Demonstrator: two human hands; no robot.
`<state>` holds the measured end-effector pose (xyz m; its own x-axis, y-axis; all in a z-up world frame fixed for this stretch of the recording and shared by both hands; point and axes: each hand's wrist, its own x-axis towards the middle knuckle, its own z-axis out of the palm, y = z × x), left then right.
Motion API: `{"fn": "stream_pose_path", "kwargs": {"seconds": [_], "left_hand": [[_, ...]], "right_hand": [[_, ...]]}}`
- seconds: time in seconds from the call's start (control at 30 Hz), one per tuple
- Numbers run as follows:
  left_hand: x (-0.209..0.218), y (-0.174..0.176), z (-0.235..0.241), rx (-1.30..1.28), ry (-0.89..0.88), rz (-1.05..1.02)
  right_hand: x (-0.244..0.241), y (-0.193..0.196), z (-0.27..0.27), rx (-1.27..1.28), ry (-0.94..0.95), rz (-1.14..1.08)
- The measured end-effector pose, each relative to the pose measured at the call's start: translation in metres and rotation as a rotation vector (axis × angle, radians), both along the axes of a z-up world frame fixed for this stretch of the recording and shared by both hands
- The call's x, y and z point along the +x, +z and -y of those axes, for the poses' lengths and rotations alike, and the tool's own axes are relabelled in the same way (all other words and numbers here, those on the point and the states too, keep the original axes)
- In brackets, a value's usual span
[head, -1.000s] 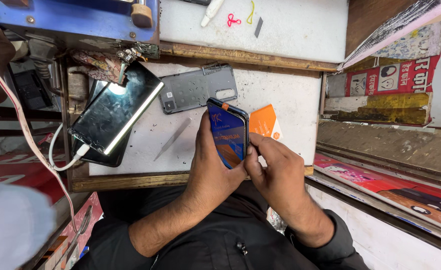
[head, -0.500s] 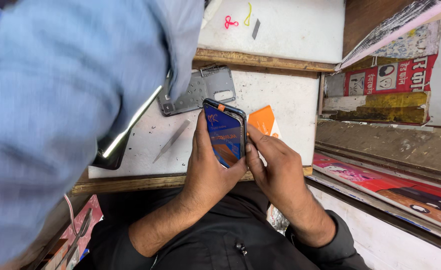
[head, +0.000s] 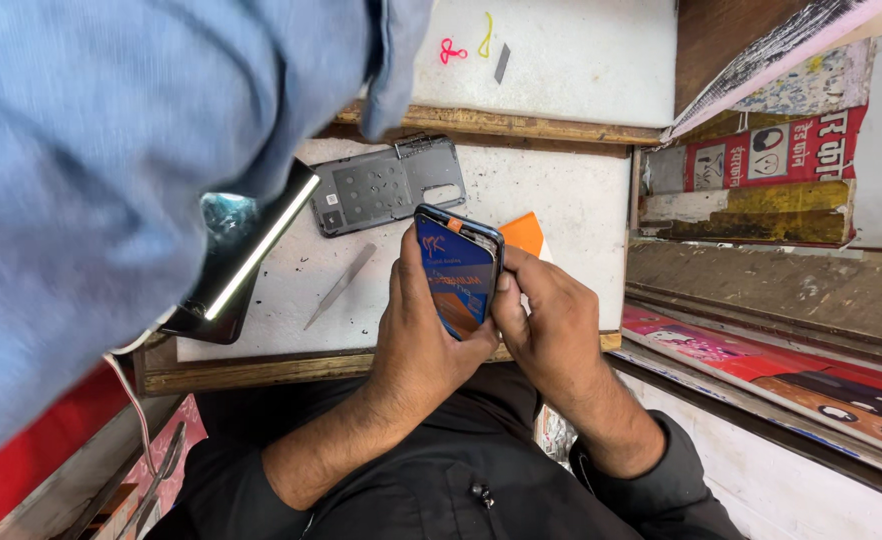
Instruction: The person works on a disassembled smartphone at a cluttered workbench, repeatedly opening and closing the back cover and adjusting internal components. The person also briefly handles a second damaged phone and a charging cable.
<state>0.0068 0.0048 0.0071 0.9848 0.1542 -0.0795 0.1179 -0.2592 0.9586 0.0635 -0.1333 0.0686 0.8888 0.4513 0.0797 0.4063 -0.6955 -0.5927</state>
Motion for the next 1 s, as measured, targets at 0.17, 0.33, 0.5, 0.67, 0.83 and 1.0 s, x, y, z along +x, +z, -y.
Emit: {"fn": "stream_pose_path", "kwargs": {"seconds": [0.17, 0.33, 0.5, 0.67, 0.83, 1.0], "left_hand": [[0.002, 0.001, -0.004, -0.019, -0.002, -0.041], [0.003, 0.001, -0.005, -0.001, -0.057, -0.004], [0.002, -0.002, -0.004, 0.035, -0.039, 0.048], [0.001, -0.006, -0.007, 0.104, -0.04, 0.158], [0.001, -0.002, -0.017, 0.27, -0.026, 0.285], [0.011, 0.0, -0.029, 0.111, -0.143, 0.152]], "right_hand": [[0.007, 0.012, -0.003, 0.048, 0.098, -0.054], [0.008, 0.014, -0.006, 0.087, 0.105, -0.056], [0.009, 0.011, -0.004, 0.069, 0.053, -0.05], [0.012, 0.006, 0.005, 0.036, 0.022, -0.046], [0.018, 0.01, 0.017, 0.048, 0.067, -0.131], [0.028, 0.013, 0.025, 0.218, 0.216, -0.211]]}}
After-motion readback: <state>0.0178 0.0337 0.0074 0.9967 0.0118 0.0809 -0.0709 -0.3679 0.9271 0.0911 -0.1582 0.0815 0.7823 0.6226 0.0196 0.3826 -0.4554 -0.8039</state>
